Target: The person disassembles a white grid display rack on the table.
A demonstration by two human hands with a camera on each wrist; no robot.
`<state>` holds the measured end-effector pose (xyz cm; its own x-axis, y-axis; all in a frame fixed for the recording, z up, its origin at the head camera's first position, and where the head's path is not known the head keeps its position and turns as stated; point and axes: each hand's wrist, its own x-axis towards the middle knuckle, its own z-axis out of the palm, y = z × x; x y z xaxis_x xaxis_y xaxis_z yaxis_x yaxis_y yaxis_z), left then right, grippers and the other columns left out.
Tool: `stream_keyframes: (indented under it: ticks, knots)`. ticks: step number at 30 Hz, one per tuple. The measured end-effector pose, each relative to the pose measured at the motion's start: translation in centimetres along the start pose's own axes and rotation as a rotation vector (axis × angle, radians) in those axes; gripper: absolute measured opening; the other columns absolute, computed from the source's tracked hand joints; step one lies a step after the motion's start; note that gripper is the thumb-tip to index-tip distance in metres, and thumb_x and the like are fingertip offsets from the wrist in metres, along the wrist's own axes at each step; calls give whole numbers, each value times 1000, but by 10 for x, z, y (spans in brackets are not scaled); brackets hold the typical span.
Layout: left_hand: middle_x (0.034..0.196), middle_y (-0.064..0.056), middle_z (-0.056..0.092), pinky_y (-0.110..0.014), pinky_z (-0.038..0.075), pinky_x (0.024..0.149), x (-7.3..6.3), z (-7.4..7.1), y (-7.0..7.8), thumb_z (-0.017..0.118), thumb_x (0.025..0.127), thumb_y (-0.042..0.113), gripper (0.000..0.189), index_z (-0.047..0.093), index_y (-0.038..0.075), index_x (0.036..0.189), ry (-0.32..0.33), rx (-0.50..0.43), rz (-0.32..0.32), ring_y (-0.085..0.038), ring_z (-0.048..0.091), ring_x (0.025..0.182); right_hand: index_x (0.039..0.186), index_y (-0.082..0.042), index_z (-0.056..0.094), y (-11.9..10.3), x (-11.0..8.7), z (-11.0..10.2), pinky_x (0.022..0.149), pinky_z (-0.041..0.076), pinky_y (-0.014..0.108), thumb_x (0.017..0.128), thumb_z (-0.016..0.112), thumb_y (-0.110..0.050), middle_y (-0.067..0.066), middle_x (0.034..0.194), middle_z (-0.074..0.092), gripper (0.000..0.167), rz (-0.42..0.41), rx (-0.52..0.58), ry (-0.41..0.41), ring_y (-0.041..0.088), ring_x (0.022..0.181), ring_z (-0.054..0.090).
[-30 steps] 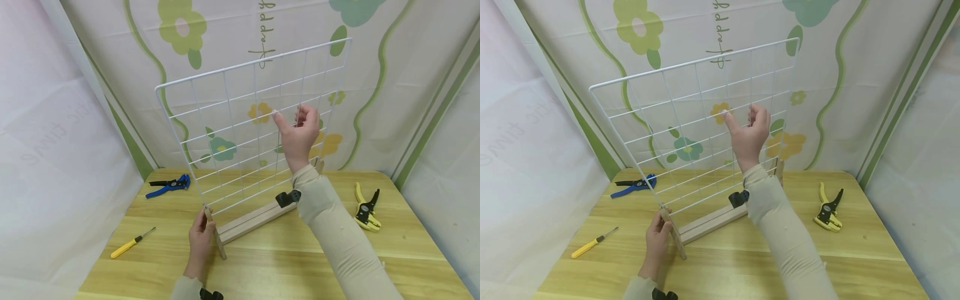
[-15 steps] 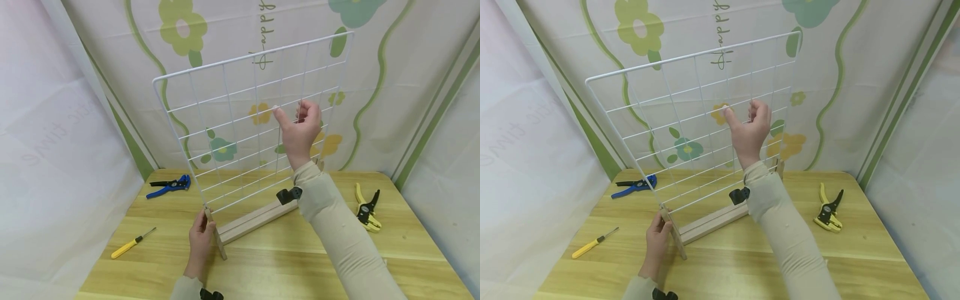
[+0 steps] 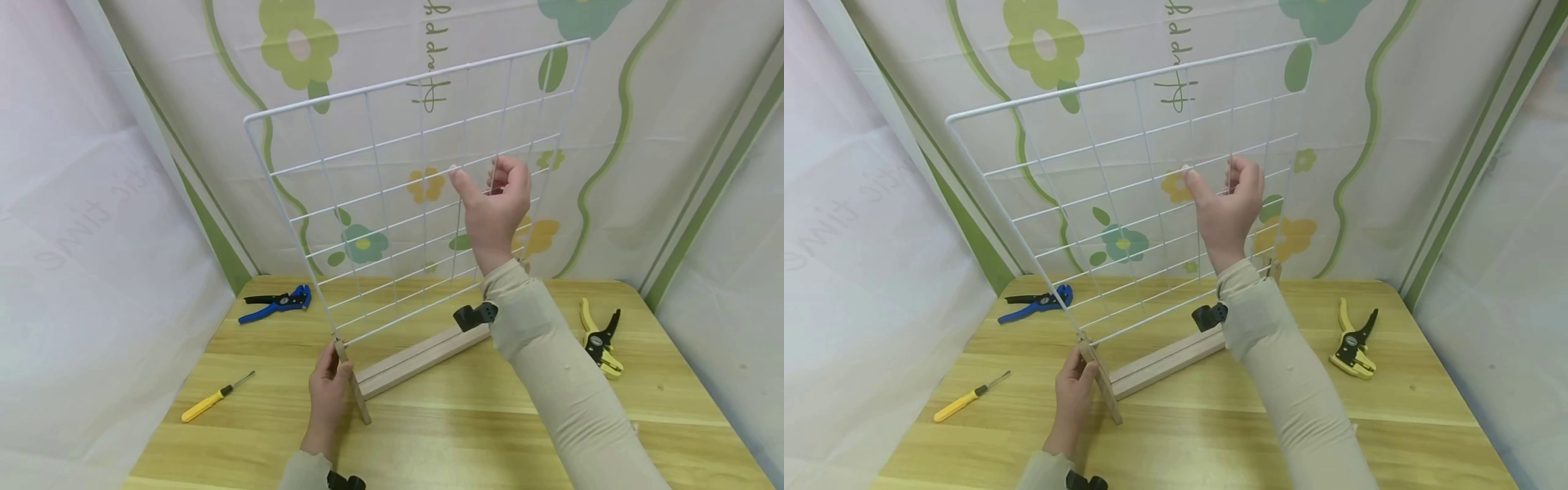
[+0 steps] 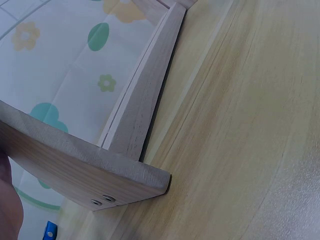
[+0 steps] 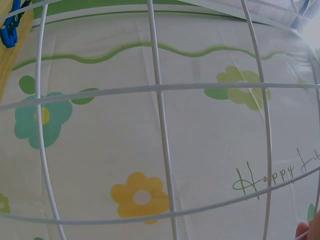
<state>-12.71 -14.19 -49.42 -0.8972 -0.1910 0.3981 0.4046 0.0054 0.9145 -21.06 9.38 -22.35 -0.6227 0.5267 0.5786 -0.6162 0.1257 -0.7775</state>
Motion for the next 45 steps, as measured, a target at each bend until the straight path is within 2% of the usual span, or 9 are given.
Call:
stream_keyframes:
  ticks: [4,10,18,25,30,33,37,41,45]
  knots:
    - [119,16,55,-14,45,87,0,1,0,55,90,0,41,46,-11,128,-4,1,22,1,51,113,84,-16,42,-4,1,0,67,29,21,73,74,-13,2,80,37,34,-8,0,1,11,76,36]
    - [119,15,55,-13,45,87,0,2,1,55,89,-1,38,49,-7,126,1,0,14,1,51,113,83,-14,42,-6,4,1,66,29,21,72,74,-11,2,79,36,34,-34,7,9,12,75,36]
    - [127,0,54,-14,44,89,0,2,1,53,90,-3,33,53,-4,123,7,21,-4,0,48,118,83,-14,43,-12,7,3,64,28,21,70,76,-11,1,79,36,36,-54,9,19,9,74,36]
    - [126,0,54,-13,45,88,0,3,1,53,90,-1,32,56,5,122,13,37,-22,-1,49,117,91,-12,48,7,18,1,66,37,19,67,82,-12,-6,86,40,41,-98,-71,33,9,77,40]
    - [125,-1,54,-14,43,91,-1,4,0,54,90,-2,34,57,10,122,16,28,-3,0,48,117,93,-11,49,15,23,-5,68,41,22,65,84,-13,-6,87,41,44,-132,-84,55,9,77,42]
    - [125,2,54,-13,44,90,-1,4,0,54,90,-1,31,56,3,120,13,34,0,0,48,117,91,-13,48,13,24,-9,66,40,22,65,83,-11,-6,85,40,43,-134,-64,76,9,76,41]
    - [125,10,53,-13,42,91,0,6,2,55,89,0,33,51,-9,121,6,47,-29,1,46,119,89,-13,49,-3,20,-18,66,39,21,65,80,-8,-6,83,40,39,-119,-47,110,9,75,41]
    - [124,14,52,-13,40,93,3,7,5,56,88,0,35,51,-7,122,9,57,-80,3,43,121,88,-13,49,-12,16,-27,67,39,22,66,78,-7,-5,83,39,37,-118,-39,135,9,75,40]
    - [127,3,53,-15,40,93,6,8,6,58,87,3,35,53,-3,122,20,81,-99,0,44,121,87,-15,47,-13,15,-37,67,39,23,66,77,-7,-3,84,39,38,-102,-28,154,10,77,40]
